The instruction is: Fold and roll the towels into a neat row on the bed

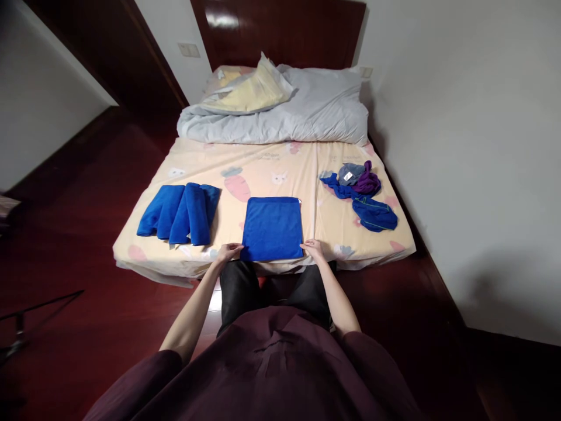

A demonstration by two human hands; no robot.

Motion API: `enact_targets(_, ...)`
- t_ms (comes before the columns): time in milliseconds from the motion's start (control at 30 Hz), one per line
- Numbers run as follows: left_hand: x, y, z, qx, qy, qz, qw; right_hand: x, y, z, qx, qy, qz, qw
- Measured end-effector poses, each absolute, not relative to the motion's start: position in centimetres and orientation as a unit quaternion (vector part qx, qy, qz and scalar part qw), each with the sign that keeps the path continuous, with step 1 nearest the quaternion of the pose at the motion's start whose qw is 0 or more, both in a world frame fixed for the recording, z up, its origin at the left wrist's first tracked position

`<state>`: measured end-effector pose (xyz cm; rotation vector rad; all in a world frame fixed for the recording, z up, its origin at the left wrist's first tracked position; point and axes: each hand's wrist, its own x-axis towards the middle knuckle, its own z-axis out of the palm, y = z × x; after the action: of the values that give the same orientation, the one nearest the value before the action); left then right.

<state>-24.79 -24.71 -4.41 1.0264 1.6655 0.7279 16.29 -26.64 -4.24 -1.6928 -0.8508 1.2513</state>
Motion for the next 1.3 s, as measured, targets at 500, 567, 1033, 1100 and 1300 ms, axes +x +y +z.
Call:
enact_targets(500, -23.1, -10.6, -5.9, 0.491, 0.604, 0.382, 0.498, 14.7, -14.0, -4.5, -0.658, -0.430, 0.469, 0.402)
enact_targets(567, -22.7, -8.7, -5.9, 0.507, 0.616, 0.364, 0.480, 14.4, -11.8, -4.7, -0.670, -0.437, 0.453, 0.393)
enact_targets(1033, -22.4, -4.2, -5.0, 0.523, 0.640, 0.347, 0.443, 13.8, -4.0, -5.7, -0.697, -0.442, 0.403, 0.397)
enact_targets(1100, -22.4, -4.0, -4.9, 0.524, 0.639, 0.349, 0.441, 13.9, -4.0, -5.6, -0.686, -0.451, 0.398, 0.409)
enact_targets(1300, -22.6, -2.0, -4.7, 0.536, 0.642, 0.344, 0.427, 14.3, -2.3, -5.5, -0.690, -0.465, 0.377, 0.408)
